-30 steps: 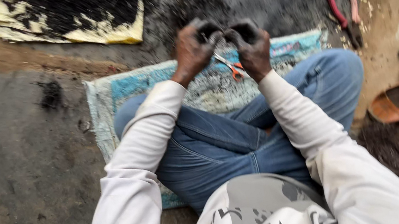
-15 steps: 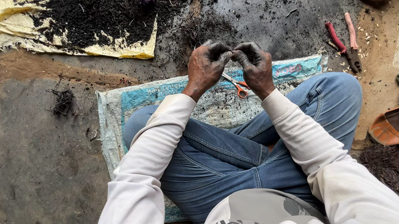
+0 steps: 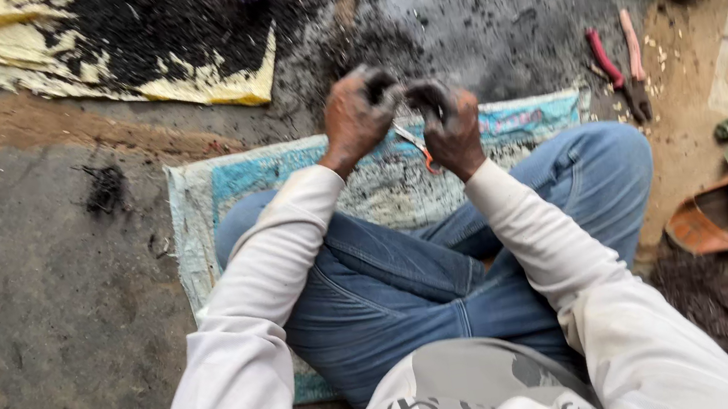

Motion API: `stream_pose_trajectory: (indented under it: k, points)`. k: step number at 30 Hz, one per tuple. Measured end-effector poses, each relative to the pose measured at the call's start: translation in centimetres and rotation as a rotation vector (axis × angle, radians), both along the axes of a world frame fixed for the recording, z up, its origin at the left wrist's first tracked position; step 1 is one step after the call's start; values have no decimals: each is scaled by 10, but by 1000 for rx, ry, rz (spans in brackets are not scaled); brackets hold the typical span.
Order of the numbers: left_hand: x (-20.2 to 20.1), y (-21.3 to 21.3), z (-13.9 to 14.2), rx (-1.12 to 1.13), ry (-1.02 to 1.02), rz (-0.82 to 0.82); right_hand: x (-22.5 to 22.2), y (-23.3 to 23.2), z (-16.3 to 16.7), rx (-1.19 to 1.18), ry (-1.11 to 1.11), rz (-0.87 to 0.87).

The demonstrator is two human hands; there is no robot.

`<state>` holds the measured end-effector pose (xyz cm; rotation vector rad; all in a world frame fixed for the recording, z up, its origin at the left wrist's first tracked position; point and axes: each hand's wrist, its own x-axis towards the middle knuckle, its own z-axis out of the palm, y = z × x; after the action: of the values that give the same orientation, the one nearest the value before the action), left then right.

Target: The person sits cross-legged on the floor and repeatedly twists small bundles of dark fiber with both hands. The person holds the fiber between their fingers and rotates their hands to twist the strands into a tighter rope-like form.

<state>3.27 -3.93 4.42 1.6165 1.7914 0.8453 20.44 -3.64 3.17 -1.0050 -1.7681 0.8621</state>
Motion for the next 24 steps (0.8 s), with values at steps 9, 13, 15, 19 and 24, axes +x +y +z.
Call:
stream_pose_trajectory:
  k: [9, 13, 15, 19, 24]
  points:
    - [-5, -6, 16, 53, -1, -67, -3, 4, 4, -168, 111, 18]
    - [-5, -5, 18, 65, 7, -82, 0, 5, -2, -146, 163, 80]
    - [-6, -5, 18, 53, -14, -89, 1, 7, -6, -131, 161, 94]
    - [-5, -6, 20, 128, -34, -136, 1, 12, -15, -187, 118, 63]
    - [-3, -8, 28, -56, -77, -79, 1, 9, -22, 89, -98, -36]
